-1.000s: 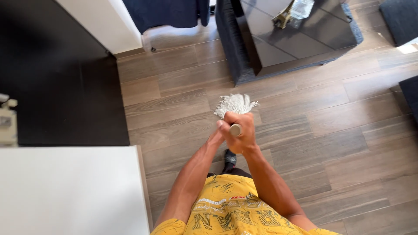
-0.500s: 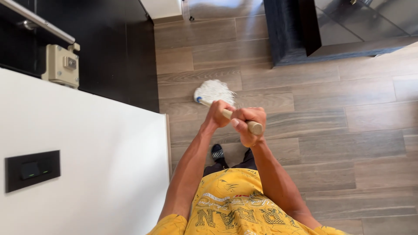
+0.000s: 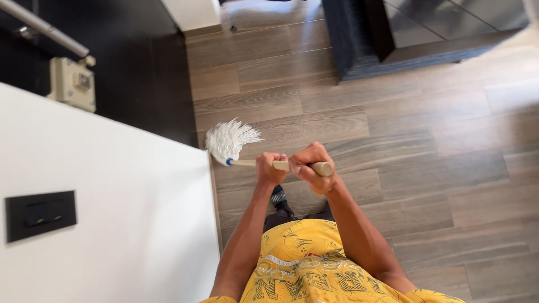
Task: The recorder is mopping the wooden floors throughout a house, moving from a hallway into a bedroom and then into a living room area.
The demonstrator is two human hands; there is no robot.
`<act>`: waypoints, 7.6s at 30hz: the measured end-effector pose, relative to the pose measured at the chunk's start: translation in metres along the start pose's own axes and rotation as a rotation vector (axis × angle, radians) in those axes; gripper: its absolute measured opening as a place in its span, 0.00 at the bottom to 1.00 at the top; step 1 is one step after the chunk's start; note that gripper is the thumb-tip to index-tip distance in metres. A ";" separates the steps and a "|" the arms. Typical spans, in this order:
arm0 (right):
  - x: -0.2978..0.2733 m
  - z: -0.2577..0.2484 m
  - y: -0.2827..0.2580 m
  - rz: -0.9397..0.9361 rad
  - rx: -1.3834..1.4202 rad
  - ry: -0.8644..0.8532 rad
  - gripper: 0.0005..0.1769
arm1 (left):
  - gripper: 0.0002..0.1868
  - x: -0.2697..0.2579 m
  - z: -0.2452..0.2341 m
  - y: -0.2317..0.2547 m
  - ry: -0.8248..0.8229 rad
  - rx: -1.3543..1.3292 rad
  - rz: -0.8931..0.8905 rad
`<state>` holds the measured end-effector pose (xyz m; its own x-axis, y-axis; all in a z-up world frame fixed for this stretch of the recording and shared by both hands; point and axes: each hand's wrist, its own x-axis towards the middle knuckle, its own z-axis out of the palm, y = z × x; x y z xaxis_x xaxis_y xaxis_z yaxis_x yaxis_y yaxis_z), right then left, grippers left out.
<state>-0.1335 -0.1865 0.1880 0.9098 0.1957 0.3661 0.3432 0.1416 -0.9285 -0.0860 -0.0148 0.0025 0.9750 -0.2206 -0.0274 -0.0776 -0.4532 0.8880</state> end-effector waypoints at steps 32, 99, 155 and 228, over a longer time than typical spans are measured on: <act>-0.234 -0.217 -0.170 -0.126 -0.393 0.210 0.14 | 0.22 -0.072 0.379 0.159 -0.364 -0.285 0.241; -0.316 -0.938 -0.231 0.141 -0.730 0.383 0.20 | 0.26 0.198 1.065 0.444 -0.540 -0.317 0.451; -0.275 -0.859 -0.180 0.025 0.073 0.105 0.24 | 0.25 0.093 0.828 0.398 -0.002 0.121 0.090; -0.488 -0.946 -0.317 0.011 -0.162 0.189 0.24 | 0.28 -0.054 1.011 0.536 -0.196 0.004 0.035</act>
<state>-0.4655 -1.2451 0.2454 0.9359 0.0095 0.3520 0.3521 -0.0196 -0.9357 -0.3911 -1.1189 0.0162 0.9124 -0.4003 -0.0859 -0.1118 -0.4454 0.8883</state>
